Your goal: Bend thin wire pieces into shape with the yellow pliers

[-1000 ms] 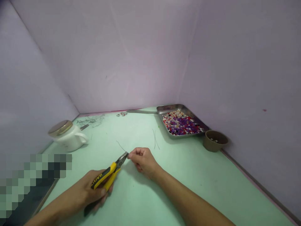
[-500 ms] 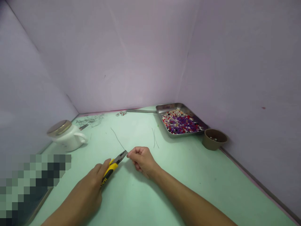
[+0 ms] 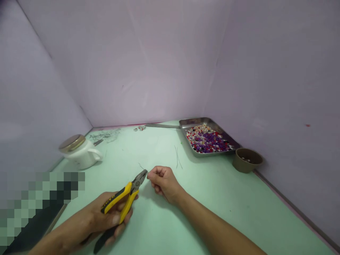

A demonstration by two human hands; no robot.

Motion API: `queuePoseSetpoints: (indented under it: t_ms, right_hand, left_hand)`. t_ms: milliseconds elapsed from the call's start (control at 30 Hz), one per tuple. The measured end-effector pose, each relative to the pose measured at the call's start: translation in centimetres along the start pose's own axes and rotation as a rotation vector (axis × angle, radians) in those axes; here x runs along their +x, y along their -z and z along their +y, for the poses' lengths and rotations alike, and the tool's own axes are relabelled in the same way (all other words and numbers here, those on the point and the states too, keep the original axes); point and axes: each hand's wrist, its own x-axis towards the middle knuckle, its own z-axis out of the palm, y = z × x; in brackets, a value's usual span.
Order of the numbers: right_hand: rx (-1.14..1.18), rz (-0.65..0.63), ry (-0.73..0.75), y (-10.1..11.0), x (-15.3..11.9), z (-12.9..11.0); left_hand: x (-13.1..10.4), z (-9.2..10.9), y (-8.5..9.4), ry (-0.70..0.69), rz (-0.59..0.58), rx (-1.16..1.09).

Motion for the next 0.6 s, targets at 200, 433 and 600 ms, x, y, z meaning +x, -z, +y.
queuePoseSetpoints:
  t_ms: [200, 433, 600]
  right_hand:
    - [-0.032, 0.007, -0.05, 0.1, 0.1, -0.1]
    - [-0.089, 0.051, -0.096, -0.2, 0.4, 0.0]
    - [-0.127, 0.076, -0.062, -0.5, 0.3, -0.1]
  left_hand:
    - [-0.1, 1.0, -0.5, -0.013, 0.258, 0.52]
    - [0.8, -1.2, -0.3, 0.119, 0.518, 1.145]
    - [0.5, -0.1, -0.3, -0.011, 0.423, 0.976]
